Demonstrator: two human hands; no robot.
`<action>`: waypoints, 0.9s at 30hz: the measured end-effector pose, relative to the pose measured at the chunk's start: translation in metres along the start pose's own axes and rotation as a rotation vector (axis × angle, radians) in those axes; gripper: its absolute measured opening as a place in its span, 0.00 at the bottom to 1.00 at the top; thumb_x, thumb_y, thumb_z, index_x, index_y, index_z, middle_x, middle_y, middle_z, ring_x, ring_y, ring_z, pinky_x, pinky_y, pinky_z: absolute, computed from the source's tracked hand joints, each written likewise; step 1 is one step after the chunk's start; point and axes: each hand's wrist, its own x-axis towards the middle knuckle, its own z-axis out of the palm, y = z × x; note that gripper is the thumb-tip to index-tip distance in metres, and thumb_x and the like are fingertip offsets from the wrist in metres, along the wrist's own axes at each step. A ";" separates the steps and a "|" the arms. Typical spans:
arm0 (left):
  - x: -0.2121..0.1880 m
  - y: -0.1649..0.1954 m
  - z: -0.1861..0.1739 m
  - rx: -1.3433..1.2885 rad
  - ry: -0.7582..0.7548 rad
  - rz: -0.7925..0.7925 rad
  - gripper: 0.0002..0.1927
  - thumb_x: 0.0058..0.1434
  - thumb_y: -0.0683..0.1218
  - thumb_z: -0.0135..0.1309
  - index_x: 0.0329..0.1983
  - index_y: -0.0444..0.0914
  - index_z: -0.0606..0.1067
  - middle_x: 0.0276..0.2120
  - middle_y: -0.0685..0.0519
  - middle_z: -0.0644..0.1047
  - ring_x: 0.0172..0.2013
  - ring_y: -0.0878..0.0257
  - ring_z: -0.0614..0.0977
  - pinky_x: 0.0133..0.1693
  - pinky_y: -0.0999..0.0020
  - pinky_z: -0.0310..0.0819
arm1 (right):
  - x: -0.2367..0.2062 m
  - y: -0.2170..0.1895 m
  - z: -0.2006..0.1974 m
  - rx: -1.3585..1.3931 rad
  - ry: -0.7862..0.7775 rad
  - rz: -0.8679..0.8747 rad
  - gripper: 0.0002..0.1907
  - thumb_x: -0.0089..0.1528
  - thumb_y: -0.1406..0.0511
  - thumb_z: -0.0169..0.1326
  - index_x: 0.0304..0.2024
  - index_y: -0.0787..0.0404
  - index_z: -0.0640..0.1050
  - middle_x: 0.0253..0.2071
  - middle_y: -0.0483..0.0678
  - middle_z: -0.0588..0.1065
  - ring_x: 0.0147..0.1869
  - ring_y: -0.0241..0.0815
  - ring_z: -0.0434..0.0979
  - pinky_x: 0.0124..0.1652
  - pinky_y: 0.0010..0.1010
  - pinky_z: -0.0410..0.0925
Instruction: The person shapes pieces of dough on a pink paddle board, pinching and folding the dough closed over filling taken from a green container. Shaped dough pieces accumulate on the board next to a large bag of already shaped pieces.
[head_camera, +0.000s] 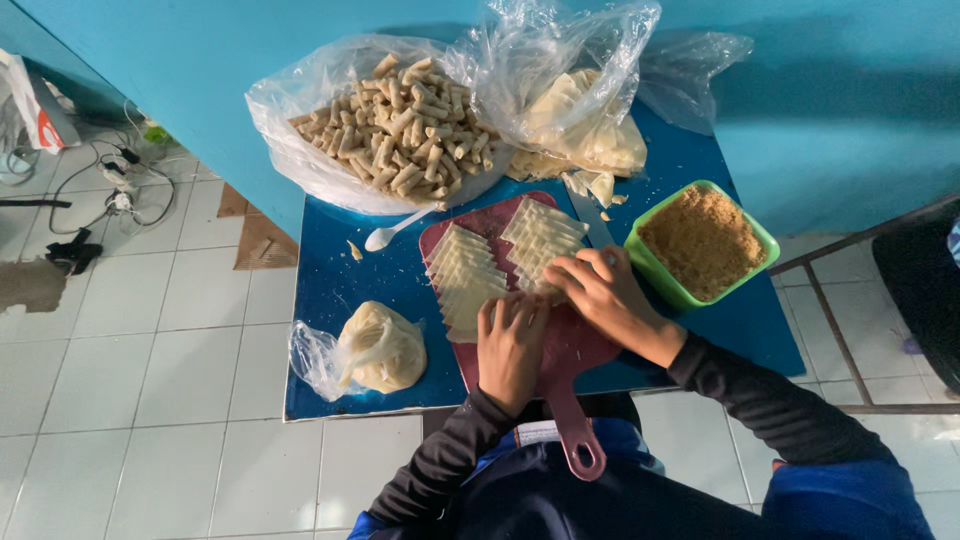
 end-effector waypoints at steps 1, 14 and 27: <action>-0.001 0.000 0.002 -0.003 0.005 0.003 0.21 0.58 0.42 0.52 0.56 0.36 0.76 0.51 0.50 0.76 0.58 0.53 0.74 0.63 0.49 0.63 | 0.002 0.001 0.000 -0.014 0.013 0.003 0.19 0.56 0.65 0.56 0.50 0.58 0.83 0.56 0.44 0.72 0.57 0.46 0.67 0.54 0.43 0.61; -0.004 0.007 0.017 -0.020 0.039 -0.019 0.21 0.59 0.41 0.50 0.56 0.37 0.75 0.54 0.50 0.76 0.61 0.55 0.73 0.67 0.44 0.56 | 0.041 0.074 -0.024 1.398 -0.427 0.610 0.15 0.65 0.65 0.55 0.53 0.63 0.80 0.40 0.42 0.81 0.40 0.29 0.76 0.39 0.23 0.69; -0.012 0.005 -0.019 -0.059 0.023 -0.063 0.17 0.58 0.43 0.53 0.52 0.43 0.77 0.54 0.56 0.76 0.62 0.56 0.73 0.69 0.40 0.52 | 0.111 0.069 -0.087 0.740 0.085 0.400 0.06 0.67 0.67 0.61 0.43 0.63 0.80 0.40 0.45 0.79 0.43 0.36 0.79 0.43 0.29 0.71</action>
